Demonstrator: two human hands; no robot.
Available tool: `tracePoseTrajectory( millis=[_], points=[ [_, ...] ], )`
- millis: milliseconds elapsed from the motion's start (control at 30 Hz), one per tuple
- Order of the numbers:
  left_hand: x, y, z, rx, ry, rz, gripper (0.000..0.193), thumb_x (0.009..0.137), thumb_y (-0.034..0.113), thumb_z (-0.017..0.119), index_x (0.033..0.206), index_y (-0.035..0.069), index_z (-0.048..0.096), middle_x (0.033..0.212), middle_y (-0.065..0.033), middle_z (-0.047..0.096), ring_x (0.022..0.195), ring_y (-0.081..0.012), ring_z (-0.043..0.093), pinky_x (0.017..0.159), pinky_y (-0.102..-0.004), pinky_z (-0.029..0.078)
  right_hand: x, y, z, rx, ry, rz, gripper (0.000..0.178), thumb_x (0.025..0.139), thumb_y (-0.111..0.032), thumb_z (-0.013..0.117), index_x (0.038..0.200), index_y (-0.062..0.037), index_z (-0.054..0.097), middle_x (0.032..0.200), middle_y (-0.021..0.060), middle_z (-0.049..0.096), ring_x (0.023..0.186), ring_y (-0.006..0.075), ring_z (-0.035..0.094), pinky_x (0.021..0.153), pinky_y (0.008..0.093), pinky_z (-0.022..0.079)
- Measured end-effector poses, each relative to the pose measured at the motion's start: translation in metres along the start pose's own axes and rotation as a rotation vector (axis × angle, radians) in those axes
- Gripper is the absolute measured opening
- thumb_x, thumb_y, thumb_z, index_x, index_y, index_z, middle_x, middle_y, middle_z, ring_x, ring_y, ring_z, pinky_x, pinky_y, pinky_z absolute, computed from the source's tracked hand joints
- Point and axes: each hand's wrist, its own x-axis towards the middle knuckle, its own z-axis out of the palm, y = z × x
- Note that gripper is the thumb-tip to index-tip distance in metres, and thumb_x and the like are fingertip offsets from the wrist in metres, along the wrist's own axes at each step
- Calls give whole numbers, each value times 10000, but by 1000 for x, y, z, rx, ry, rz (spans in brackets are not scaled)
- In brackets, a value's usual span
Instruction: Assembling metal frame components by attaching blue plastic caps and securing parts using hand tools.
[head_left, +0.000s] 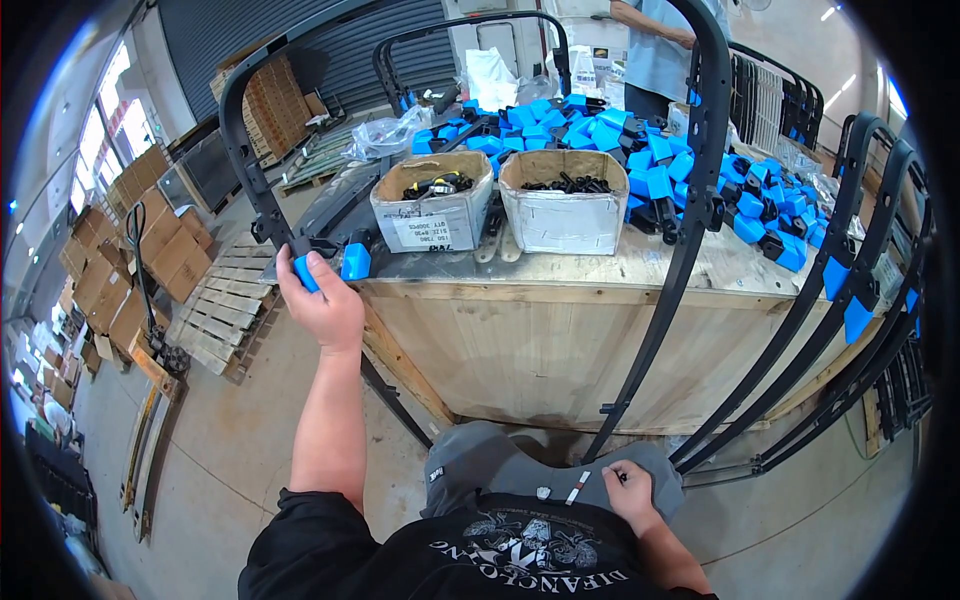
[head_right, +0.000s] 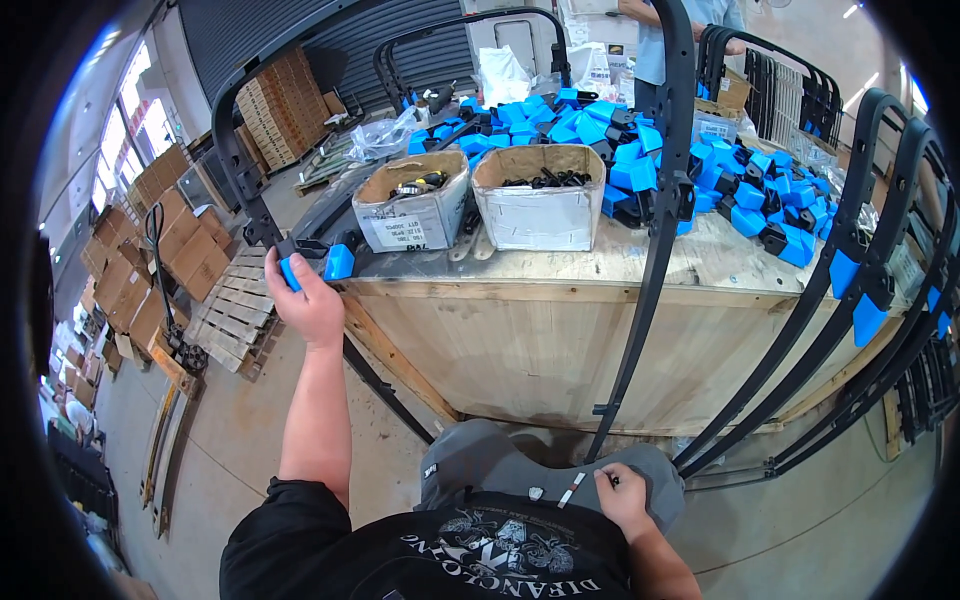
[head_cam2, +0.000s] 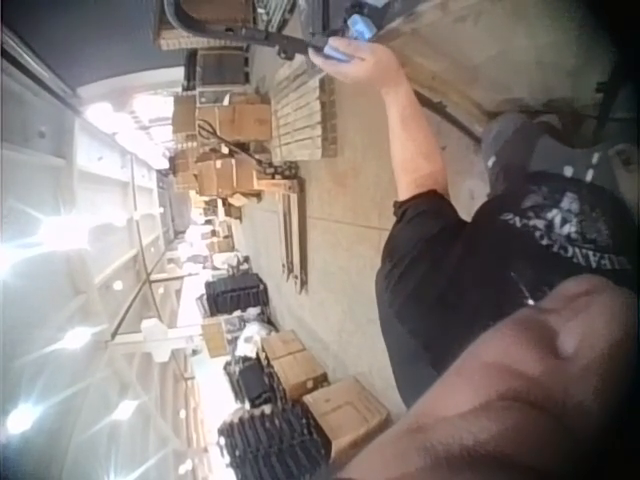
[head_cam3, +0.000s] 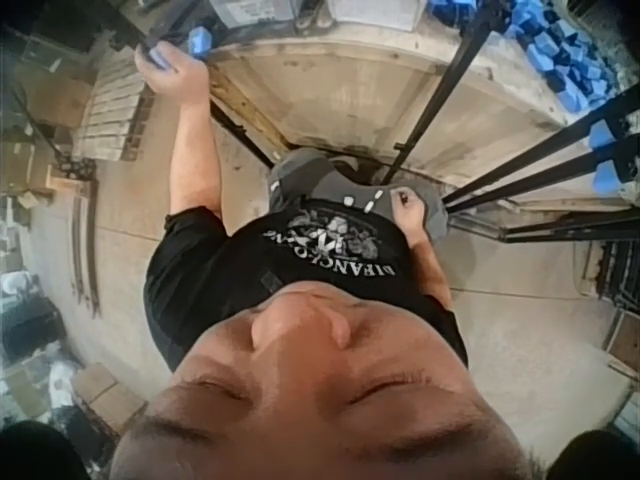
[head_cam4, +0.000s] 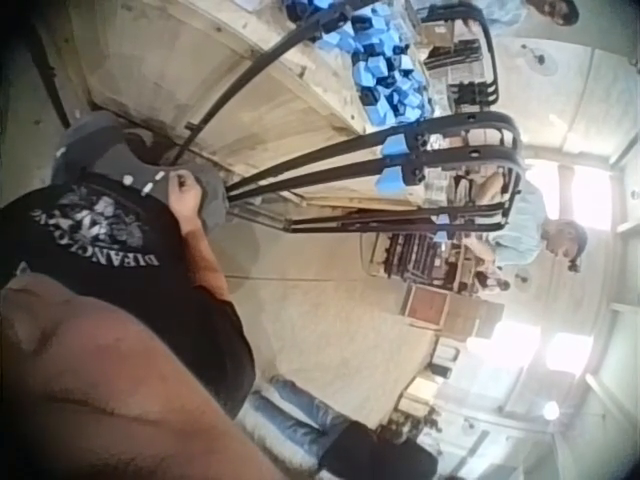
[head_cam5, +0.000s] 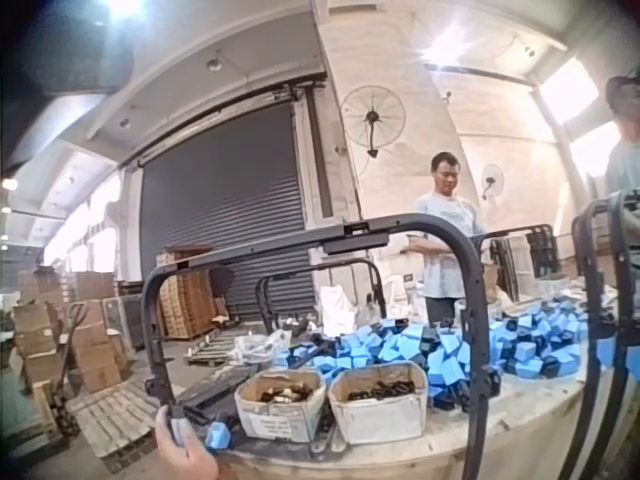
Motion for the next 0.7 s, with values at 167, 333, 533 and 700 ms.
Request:
tracePoseTrajectory(
  millis=[167,333,533,700],
  points=[
    [-31,10,-19,-497,-96,-167,439,1042,157,510,1417,-47,409,1033,-74,584,832,-141,569,746,-274,485,6,42,-4,140,150,-59,105,917,-132,628,917,-36,671,735,68,635,631,182,593,590,329,487],
    [-151,77,-85,-942,-762,-761,434,975,17,540,1389,15,411,909,-72,587,829,-189,634,723,-356,561,10,-34,-26,1184,-87,637,84,956,-73,470,1020,-59,523,735,31,432,570,137,366,487,292,297],
    [-216,109,-99,-794,-1637,-1660,202,897,62,698,1024,46,542,860,-73,623,872,-200,662,702,-362,565,20,-95,-21,1224,-413,559,251,1014,-235,510,1125,-13,552,776,104,558,541,148,420,481,283,318],
    [-213,142,-66,-578,-1633,-416,203,815,141,813,869,53,638,793,1,632,796,-103,595,701,-310,502,30,-123,-12,1155,-418,604,372,1059,-370,470,1045,-19,593,675,51,535,460,110,384,424,260,278]
  ],
)
